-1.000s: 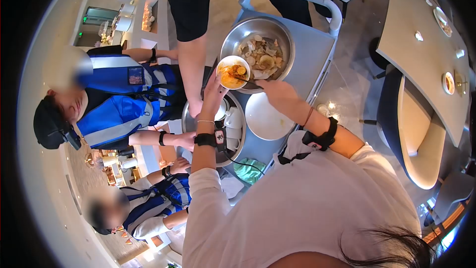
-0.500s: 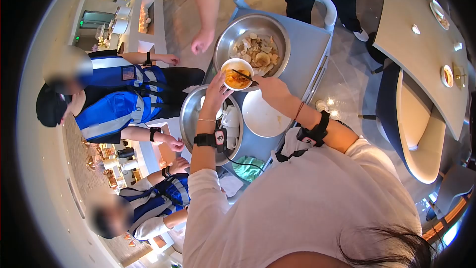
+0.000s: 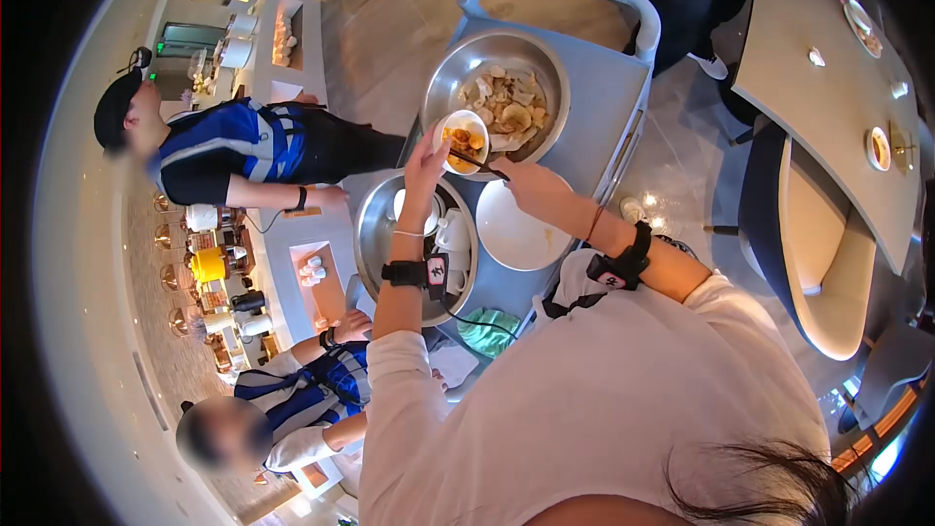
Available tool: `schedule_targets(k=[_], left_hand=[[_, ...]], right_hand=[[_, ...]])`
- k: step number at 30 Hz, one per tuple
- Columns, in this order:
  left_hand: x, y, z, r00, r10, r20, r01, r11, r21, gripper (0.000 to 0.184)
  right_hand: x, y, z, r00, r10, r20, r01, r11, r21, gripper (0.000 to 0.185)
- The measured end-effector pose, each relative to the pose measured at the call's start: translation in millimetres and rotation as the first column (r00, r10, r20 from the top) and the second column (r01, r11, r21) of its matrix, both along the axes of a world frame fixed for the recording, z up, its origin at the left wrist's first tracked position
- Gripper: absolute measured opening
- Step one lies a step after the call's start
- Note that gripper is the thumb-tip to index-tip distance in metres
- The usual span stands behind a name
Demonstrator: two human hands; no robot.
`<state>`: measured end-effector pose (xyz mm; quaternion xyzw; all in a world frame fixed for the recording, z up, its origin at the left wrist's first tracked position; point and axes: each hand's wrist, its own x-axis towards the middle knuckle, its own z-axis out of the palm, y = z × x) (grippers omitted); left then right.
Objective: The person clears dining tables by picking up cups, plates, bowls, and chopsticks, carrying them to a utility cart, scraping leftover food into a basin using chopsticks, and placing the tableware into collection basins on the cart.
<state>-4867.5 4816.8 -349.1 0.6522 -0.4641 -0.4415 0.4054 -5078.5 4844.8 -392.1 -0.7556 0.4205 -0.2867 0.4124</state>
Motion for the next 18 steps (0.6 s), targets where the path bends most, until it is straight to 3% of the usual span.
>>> schedule_targets(k=[3, 6, 7, 10, 12, 16, 18], left_hand=[[9.3, -17.7, -2.0, 0.918, -0.098, 0.383, 0.206, 0.946, -0.251, 0.050], [18.7, -33.3, -5.4, 0.787, -0.127, 0.604, 0.329, 0.914, -0.238, 0.050], [18.0, -38.5, -8.9, 0.814, -0.129, 0.567, 0.347, 0.890, -0.297, 0.051], [15.5, -43.0, -15.0, 0.621, -0.020, 0.784, 0.440, 0.837, -0.327, 0.051], [5.8, -46.3, -16.6, 0.722, -0.053, 0.690, 0.391, 0.854, -0.343, 0.050], [4.6, -51.4, -3.8, 0.761, -0.163, 0.628, 0.394, 0.886, -0.247, 0.049], [9.8, -55.6, -1.7, 0.786, -0.192, 0.588, 0.406, 0.877, -0.258, 0.049]], right_hand=[[-8.7, -8.3, -23.8, 0.998, -0.057, -0.027, 0.058, 0.996, 0.065, 0.032], [-16.6, -16.8, -20.6, 0.988, -0.139, -0.073, 0.147, 0.982, 0.116, 0.033], [-15.2, -16.7, -20.3, 0.988, -0.153, -0.028, 0.155, 0.983, 0.094, 0.033], [0.7, -16.5, -16.1, 0.985, -0.149, 0.090, 0.143, 0.987, 0.069, 0.033], [10.3, -15.0, -14.6, 0.985, -0.089, 0.151, 0.075, 0.992, 0.098, 0.034], [-14.6, -19.4, -21.9, 0.985, -0.140, -0.105, 0.156, 0.974, 0.167, 0.026], [-19.2, -21.9, -20.9, 0.980, -0.197, 0.003, 0.192, 0.956, 0.221, 0.019]])
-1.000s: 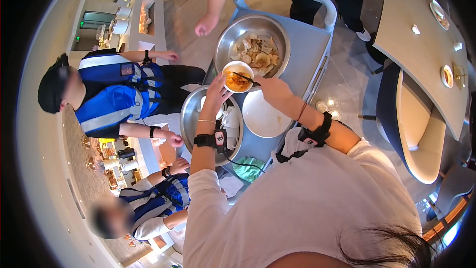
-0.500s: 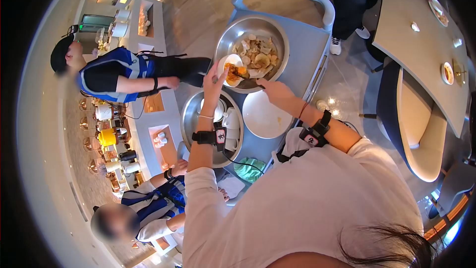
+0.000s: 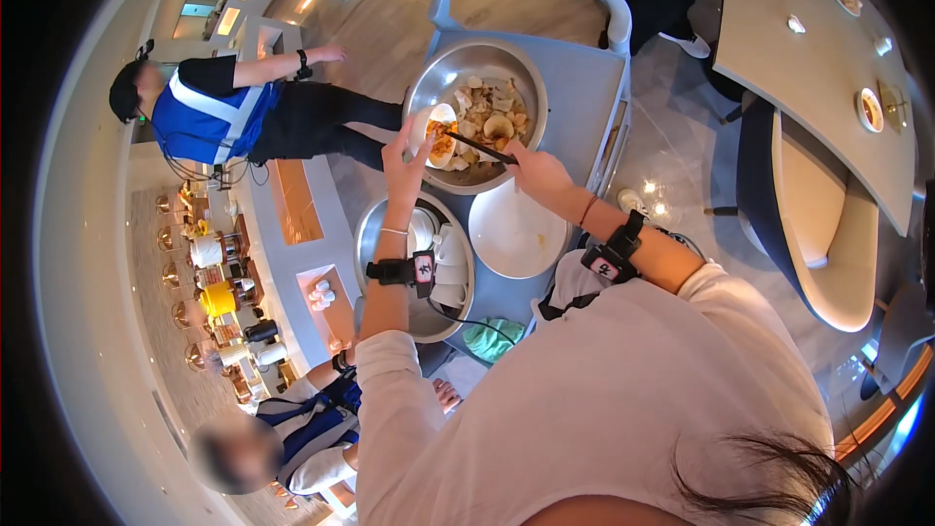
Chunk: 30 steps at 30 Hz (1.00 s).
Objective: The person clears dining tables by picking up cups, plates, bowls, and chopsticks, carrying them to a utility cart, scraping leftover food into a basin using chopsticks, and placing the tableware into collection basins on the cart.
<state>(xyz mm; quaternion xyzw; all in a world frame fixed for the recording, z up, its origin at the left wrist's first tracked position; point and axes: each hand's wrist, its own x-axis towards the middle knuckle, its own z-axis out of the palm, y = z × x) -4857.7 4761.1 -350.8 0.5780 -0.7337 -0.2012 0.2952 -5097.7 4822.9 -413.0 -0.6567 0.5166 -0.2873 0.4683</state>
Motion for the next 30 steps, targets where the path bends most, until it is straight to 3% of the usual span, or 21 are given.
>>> schedule_targets(k=[1, 4, 7, 10, 13, 16, 19, 22, 25, 29, 30], left_hand=[[4.6, -2.3, -2.8, 1.000, -0.015, -0.024, 0.015, 1.000, 0.005, 0.049], [13.7, -6.9, -16.3, 0.965, 0.071, -0.252, -0.059, 0.997, 0.053, 0.051], [23.1, -12.0, -9.8, 0.948, 0.099, -0.302, -0.029, 0.973, 0.229, 0.052], [20.5, -12.1, 2.3, 0.915, 0.192, -0.354, -0.043, 0.921, 0.387, 0.053], [11.3, -15.3, 18.6, 0.913, 0.235, -0.335, -0.047, 0.872, 0.487, 0.054], [10.5, -24.9, 19.5, 0.937, 0.210, -0.280, -0.042, 0.862, 0.505, 0.055], [15.7, -34.2, 15.4, 0.992, -0.005, -0.128, 0.048, 0.940, 0.338, 0.056], [14.4, -33.1, 28.5, 0.984, 0.144, -0.100, -0.068, 0.838, 0.541, 0.057], [-7.9, -23.7, 47.2, 0.947, 0.266, -0.177, -0.098, 0.768, 0.632, 0.058], [-8.0, -28.6, 34.0, 0.920, 0.299, -0.253, -0.054, 0.737, 0.674, 0.059], [-7.2, -28.4, 31.7, 0.921, 0.305, -0.243, -0.071, 0.743, 0.665, 0.059]], right_hand=[[-0.7, 0.0, 0.0, 0.998, -0.031, 0.058, 0.030, 0.999, 0.018, 0.017], [2.7, 3.6, -3.9, 0.960, 0.139, 0.243, -0.145, 0.989, 0.007, 0.015], [-8.2, -0.8, -6.8, 0.998, 0.057, 0.002, -0.057, 0.998, 0.029, 0.015], [-16.2, -11.5, -18.2, 0.987, -0.079, -0.137, 0.050, 0.978, -0.205, 0.012], [-17.7, -8.9, -14.8, 0.999, -0.014, -0.037, 0.008, 0.986, -0.167, 0.012], [-1.8, 0.1, -20.3, 0.940, 0.144, 0.310, -0.160, 0.987, 0.027, 0.013], [2.9, 0.8, -27.5, 0.980, 0.039, 0.197, -0.053, 0.996, 0.066, 0.011], [-10.7, -8.0, -30.7, 0.996, -0.085, -0.022, 0.083, 0.992, -0.099, 0.009], [-9.7, -4.0, -25.7, 0.990, -0.114, 0.082, 0.125, 0.981, -0.149, 0.010], [8.6, 11.0, -15.7, 0.928, 0.021, 0.372, -0.014, 1.000, -0.023, 0.015], [7.8, 10.2, -18.4, 0.967, -0.008, 0.255, 0.006, 1.000, 0.008, 0.015]])
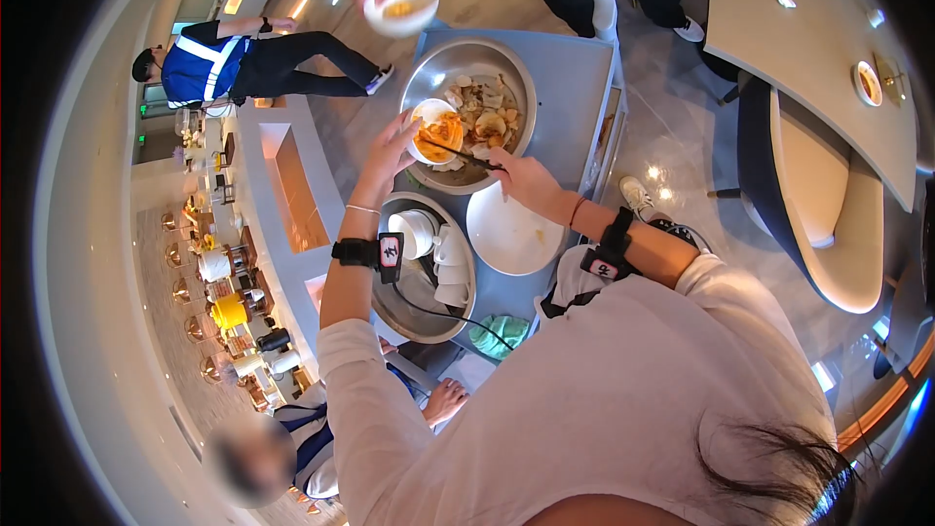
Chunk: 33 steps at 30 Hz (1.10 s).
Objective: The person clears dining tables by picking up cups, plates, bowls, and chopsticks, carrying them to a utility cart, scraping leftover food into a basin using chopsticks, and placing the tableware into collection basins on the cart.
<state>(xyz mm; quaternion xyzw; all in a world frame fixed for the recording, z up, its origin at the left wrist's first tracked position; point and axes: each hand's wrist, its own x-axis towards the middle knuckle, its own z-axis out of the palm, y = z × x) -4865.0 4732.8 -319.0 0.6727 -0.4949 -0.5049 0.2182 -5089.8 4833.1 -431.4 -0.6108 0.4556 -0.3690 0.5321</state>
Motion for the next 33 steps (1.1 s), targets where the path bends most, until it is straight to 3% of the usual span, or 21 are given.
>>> schedule_targets(k=[2, 5, 8, 14, 21, 24, 27, 30, 33], left_hand=[[-6.8, 4.7, 6.3, 0.999, 0.021, 0.038, -0.020, 1.000, -0.017, 0.060], [-10.2, 12.6, 12.3, 0.995, 0.062, 0.079, -0.059, 0.997, -0.041, 0.061], [-8.4, 14.5, 6.7, 0.996, 0.084, 0.038, -0.083, 0.996, -0.036, 0.061], [4.6, 15.1, -6.2, 0.988, 0.144, -0.053, -0.141, 0.988, 0.057, 0.064], [15.5, 15.8, -16.1, 0.984, 0.159, -0.078, -0.143, 0.973, 0.180, 0.070], [19.9, 16.2, -18.9, 0.983, 0.166, -0.075, -0.150, 0.972, 0.183, 0.071], [17.8, 19.3, -16.2, 0.986, 0.160, -0.046, -0.149, 0.971, 0.188, 0.072], [11.8, 21.6, -7.7, 0.989, 0.133, -0.057, -0.120, 0.974, 0.194, 0.073], [16.6, 23.4, -5.1, 0.994, 0.095, -0.055, -0.086, 0.986, 0.146, 0.070]], right_hand=[[-4.7, -4.1, -1.5, 0.968, -0.030, -0.248, 0.044, 0.998, 0.053, 0.016], [-14.1, -2.6, 7.2, 0.958, -0.070, -0.278, 0.089, 0.994, 0.056, 0.016], [5.4, 2.7, 7.3, 0.990, -0.088, -0.107, 0.075, 0.990, -0.121, 0.016], [-9.8, -3.5, 12.9, 0.905, -0.028, -0.424, 0.030, 1.000, -0.002, 0.017], [0.5, 2.3, -0.3, 0.948, -0.050, -0.314, 0.010, 0.992, -0.127, 0.014], [-13.0, 0.8, 4.2, 0.917, -0.060, -0.394, 0.032, 0.996, -0.078, 0.016], [-2.8, 1.0, -11.3, 0.928, -0.128, -0.350, 0.054, 0.976, -0.212, 0.016], [-4.0, 5.4, -9.1, 0.931, -0.043, -0.362, -0.031, 0.981, -0.194, 0.017], [-20.8, 1.9, -8.3, 0.921, -0.070, -0.384, 0.018, 0.990, -0.137, 0.019]])
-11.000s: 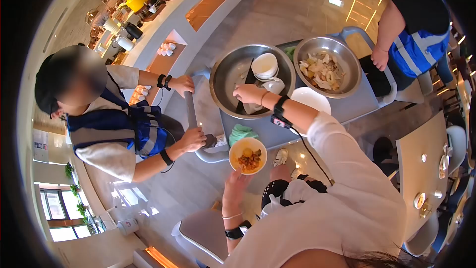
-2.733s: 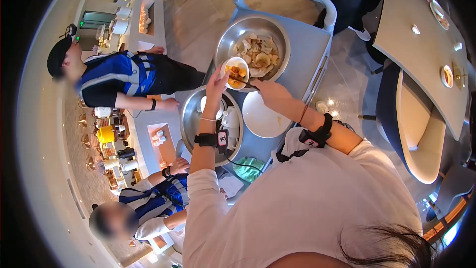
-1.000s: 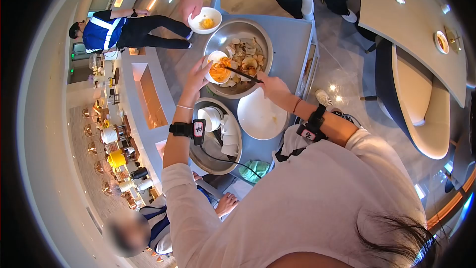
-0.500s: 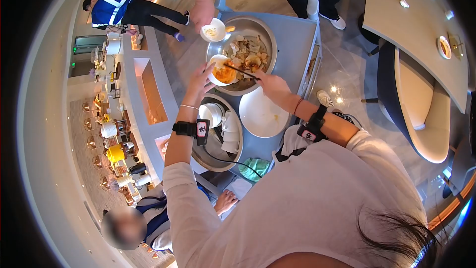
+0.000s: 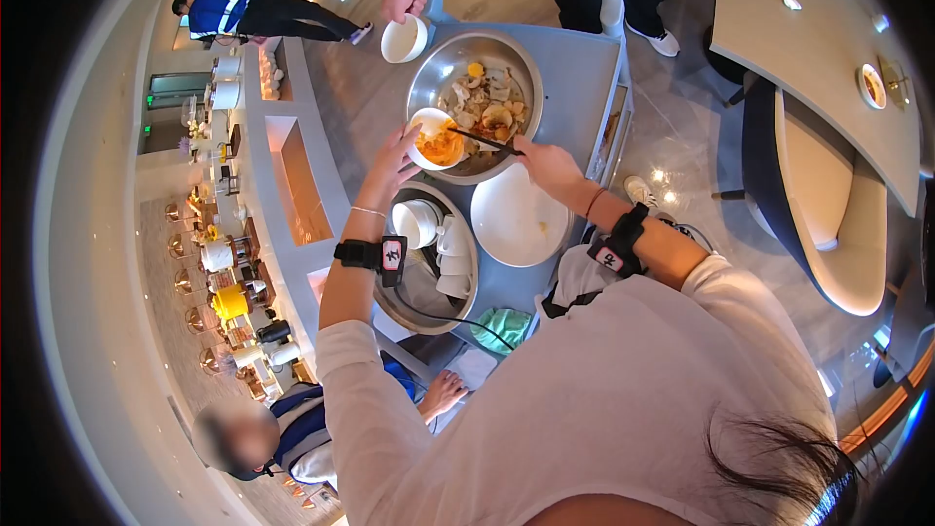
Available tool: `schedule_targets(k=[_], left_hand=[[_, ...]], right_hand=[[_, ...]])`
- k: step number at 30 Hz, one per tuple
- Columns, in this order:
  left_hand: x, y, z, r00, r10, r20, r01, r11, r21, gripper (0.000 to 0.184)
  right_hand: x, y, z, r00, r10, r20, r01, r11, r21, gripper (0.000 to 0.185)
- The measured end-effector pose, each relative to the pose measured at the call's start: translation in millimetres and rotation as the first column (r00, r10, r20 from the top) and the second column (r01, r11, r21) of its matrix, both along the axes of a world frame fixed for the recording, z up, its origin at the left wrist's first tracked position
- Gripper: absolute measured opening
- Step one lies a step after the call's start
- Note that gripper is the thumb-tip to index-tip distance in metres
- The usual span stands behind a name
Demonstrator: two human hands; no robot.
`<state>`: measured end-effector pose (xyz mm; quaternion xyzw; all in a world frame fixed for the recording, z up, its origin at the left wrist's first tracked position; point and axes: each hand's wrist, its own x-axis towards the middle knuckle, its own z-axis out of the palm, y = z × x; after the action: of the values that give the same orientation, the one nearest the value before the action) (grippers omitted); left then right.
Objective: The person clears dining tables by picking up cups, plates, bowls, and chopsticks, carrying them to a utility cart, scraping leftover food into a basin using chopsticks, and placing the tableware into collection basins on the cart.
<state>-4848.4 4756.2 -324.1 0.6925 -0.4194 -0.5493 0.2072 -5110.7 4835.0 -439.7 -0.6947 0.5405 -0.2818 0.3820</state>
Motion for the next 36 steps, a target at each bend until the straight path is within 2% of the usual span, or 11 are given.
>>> schedule_targets(k=[3, 6, 10, 14, 17, 20, 23, 27, 30, 33, 36], left_hand=[[8.1, 0.4, 3.7, 0.996, -0.086, 0.009, 0.087, 0.994, -0.066, 0.066], [9.3, 1.8, 15.6, 0.986, -0.168, -0.002, 0.167, 0.981, -0.100, 0.062], [-7.8, 8.5, 50.7, 0.949, -0.314, -0.025, 0.311, 0.947, -0.073, 0.058], [-8.2, 3.9, 55.7, 0.942, -0.331, 0.059, 0.334, 0.941, -0.053, 0.057], [-8.8, 2.9, 50.0, 0.945, -0.296, 0.141, 0.305, 0.951, -0.048, 0.057], [0.3, 0.8, 35.4, 0.943, -0.334, 0.009, 0.332, 0.936, -0.114, 0.058], [2.3, 2.4, 36.0, 0.931, -0.363, 0.019, 0.364, 0.929, -0.066, 0.057], [-0.4, 7.8, 32.1, 0.948, -0.317, 0.008, 0.316, 0.944, -0.092, 0.056], [-5.7, 12.9, 42.6, 0.951, -0.308, 0.035, 0.310, 0.946, -0.099, 0.055], [5.3, 7.6, 28.3, 0.949, -0.314, 0.020, 0.314, 0.940, -0.134, 0.055], [-5.2, 17.6, 44.2, 0.975, -0.220, 0.015, 0.221, 0.973, -0.072, 0.056]], right_hand=[[-6.9, -9.2, -6.5, 0.980, -0.019, 0.196, 0.028, 0.999, -0.043, 0.018], [-23.6, -30.0, 9.3, 0.982, 0.034, 0.186, 0.025, 0.952, -0.304, 0.015], [-39.6, -82.1, 28.6, 0.986, 0.166, -0.014, -0.144, 0.812, -0.565, 0.018], [-46.3, -97.8, 62.4, 0.859, 0.218, -0.462, -0.444, 0.767, -0.463, 0.028], [-45.6, -87.5, 83.3, 0.865, 0.195, -0.462, -0.443, 0.730, -0.521, 0.033], [-34.5, -92.6, 78.6, 0.883, 0.145, -0.445, -0.404, 0.718, -0.566, 0.031], [-37.9, -86.3, 78.0, 0.822, 0.300, -0.484, -0.527, 0.723, -0.447, 0.030], [-38.8, -93.1, 88.5, 0.867, 0.181, -0.464, -0.436, 0.725, -0.533, 0.029], [-35.1, -100.2, 68.5, 0.761, 0.272, -0.589, -0.577, 0.698, -0.423, 0.030], [-39.2, -94.6, 94.3, 0.849, 0.256, -0.462, -0.486, 0.720, -0.495, 0.032], [-40.4, -101.6, 82.2, 0.808, 0.236, -0.540, -0.536, 0.676, -0.505, 0.032]])
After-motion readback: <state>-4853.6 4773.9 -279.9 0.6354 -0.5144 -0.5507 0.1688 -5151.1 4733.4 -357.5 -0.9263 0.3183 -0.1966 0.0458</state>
